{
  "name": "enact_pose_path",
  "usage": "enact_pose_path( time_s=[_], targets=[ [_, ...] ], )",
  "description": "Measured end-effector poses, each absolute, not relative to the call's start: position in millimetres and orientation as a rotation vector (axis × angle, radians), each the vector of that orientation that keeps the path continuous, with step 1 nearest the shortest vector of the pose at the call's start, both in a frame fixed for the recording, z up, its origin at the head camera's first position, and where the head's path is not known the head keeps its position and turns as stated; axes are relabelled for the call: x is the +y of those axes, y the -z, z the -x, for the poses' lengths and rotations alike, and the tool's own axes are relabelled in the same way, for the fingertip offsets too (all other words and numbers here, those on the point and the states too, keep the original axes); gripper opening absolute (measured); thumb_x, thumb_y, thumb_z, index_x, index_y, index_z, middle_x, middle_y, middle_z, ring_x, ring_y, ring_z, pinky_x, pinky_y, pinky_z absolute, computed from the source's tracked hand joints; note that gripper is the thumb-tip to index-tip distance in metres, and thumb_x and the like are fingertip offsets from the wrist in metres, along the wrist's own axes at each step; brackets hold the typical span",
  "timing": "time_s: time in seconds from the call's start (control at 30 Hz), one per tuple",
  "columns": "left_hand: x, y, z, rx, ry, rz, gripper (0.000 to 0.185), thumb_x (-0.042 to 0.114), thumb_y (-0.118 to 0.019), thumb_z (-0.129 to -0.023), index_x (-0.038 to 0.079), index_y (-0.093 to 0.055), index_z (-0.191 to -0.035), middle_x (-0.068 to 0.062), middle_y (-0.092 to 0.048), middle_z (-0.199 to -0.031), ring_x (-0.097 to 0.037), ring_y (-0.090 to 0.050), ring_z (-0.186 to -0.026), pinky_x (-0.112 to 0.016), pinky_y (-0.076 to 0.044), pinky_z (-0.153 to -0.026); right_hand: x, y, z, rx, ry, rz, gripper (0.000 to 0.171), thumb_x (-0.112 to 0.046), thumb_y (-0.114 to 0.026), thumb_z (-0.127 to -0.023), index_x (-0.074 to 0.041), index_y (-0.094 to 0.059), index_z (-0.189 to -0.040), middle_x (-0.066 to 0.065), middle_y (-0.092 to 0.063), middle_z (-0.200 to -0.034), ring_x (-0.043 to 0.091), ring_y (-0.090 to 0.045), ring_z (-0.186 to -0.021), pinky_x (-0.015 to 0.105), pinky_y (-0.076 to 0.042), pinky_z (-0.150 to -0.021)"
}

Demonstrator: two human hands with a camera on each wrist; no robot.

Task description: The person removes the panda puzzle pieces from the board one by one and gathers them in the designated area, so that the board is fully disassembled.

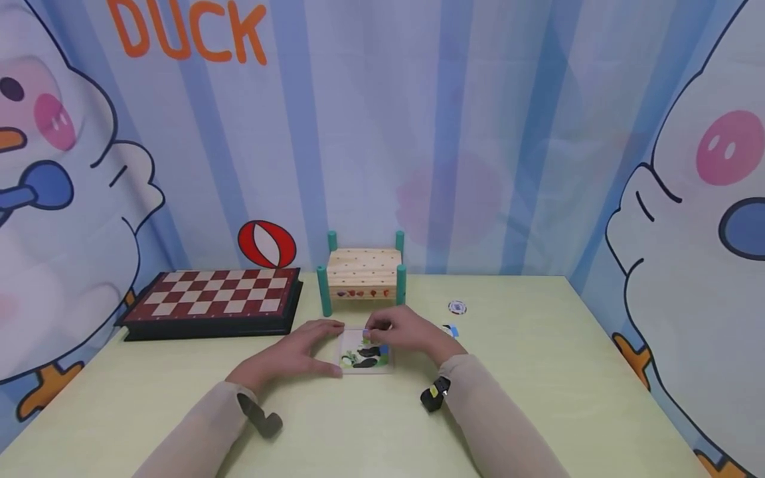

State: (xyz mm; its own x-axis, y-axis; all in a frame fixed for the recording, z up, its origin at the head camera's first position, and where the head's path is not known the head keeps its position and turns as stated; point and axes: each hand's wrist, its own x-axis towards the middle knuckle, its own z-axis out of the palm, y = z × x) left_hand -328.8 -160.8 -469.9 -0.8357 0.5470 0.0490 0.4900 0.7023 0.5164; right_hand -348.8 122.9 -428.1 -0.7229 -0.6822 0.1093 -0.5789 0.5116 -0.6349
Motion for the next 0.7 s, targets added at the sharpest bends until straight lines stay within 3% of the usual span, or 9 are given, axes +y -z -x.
enact_pose_path(
  time_s=[0.13, 0.4, 0.7],
  targets=[
    [-161, 470, 330, 2.804, -0.804, -0.853, 0.097, 0.078, -0.07, -0.072, 0.025, -0.047, -0.151, 0.009, -0.04, -0.156, -0.019, -0.027, -0.149, -0.052, -0.028, -0.119, 134, 428, 349, 2.608, 1.011, 1.097, 0.014, -0.03, -0.062, -0.101, -0.02, -0.073, -0.103, -0.012, -0.07, -0.091, 0.009, -0.063, -0.086, 0.033, -0.055, -0.081],
    [-159, 469, 329, 2.802, -0.807, -0.833, 0.097, 0.076, -0.072, -0.072, 0.025, -0.047, -0.15, 0.009, -0.04, -0.156, -0.02, -0.026, -0.149, -0.051, -0.027, -0.12, 148, 428, 350, 2.643, 1.017, 1.075, 0.013, -0.029, -0.065, -0.099, -0.02, -0.074, -0.1, -0.01, -0.069, -0.092, 0.012, -0.057, -0.08, 0.029, -0.05, -0.07],
    [-159, 466, 326, 2.802, -0.797, -0.824, 0.099, 0.076, -0.073, -0.072, 0.022, -0.047, -0.151, 0.006, -0.041, -0.156, -0.021, -0.027, -0.149, -0.05, -0.028, -0.12, 159, 432, 353, 2.666, 1.006, 0.986, 0.014, -0.033, -0.065, -0.099, -0.022, -0.073, -0.104, -0.011, -0.07, -0.096, 0.011, -0.061, -0.085, 0.031, -0.052, -0.073]
  ],
)
